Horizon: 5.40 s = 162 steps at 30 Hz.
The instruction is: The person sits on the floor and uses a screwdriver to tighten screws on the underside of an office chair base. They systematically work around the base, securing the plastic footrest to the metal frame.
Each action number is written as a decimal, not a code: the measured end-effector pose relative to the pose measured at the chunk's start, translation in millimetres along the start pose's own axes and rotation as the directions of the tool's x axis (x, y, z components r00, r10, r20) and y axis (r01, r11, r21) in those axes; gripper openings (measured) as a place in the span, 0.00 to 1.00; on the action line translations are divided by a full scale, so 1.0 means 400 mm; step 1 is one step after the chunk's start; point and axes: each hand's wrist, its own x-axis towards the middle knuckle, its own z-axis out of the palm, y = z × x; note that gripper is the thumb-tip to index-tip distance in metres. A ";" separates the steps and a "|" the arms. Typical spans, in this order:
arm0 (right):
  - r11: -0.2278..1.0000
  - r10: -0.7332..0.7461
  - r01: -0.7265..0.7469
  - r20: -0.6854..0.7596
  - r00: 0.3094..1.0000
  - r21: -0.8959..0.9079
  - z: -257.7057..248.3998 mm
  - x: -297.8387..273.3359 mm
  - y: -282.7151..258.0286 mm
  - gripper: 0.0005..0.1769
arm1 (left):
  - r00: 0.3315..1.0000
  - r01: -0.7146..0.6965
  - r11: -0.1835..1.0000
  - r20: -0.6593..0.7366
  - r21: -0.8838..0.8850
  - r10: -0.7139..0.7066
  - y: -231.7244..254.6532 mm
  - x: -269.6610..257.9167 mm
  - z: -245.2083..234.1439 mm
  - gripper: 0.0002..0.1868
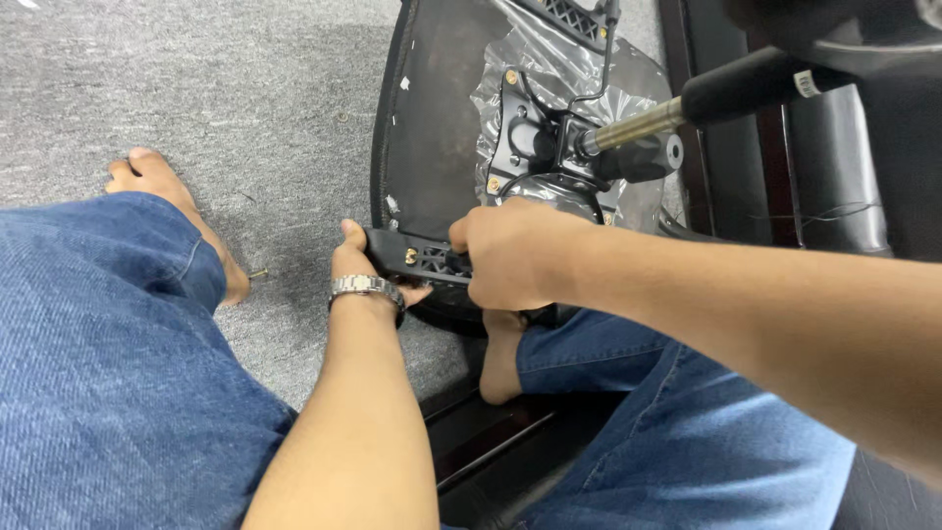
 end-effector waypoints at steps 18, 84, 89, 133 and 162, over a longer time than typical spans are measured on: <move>0.974 -0.089 0.131 -0.218 0.972 0.187 0.101 -0.052 0.060 0.31 | 0.937 -0.243 0.739 -0.044 0.628 0.345 0.068 0.008 0.007 0.27; 0.981 -0.143 0.132 -0.069 0.987 -0.146 0.050 -0.027 0.004 0.21 | 0.913 -0.283 0.655 -0.011 0.701 0.407 0.057 0.050 0.014 0.17; 0.939 -0.244 0.214 -0.084 0.966 -0.269 0.055 -0.041 0.000 0.21 | 0.910 -0.286 0.652 -0.014 0.702 0.414 0.054 0.057 0.014 0.16; 1.000 0.009 -0.007 0.062 0.998 -0.023 0.002 0.013 0.006 0.15 | 0.891 -0.154 0.412 -0.054 0.898 0.451 0.067 -0.088 0.050 0.21; 0.915 -0.056 0.077 0.065 0.996 -0.396 0.005 -0.007 0.012 0.13 | 0.864 -0.097 0.263 -0.050 0.960 0.500 0.055 -0.048 0.047 0.22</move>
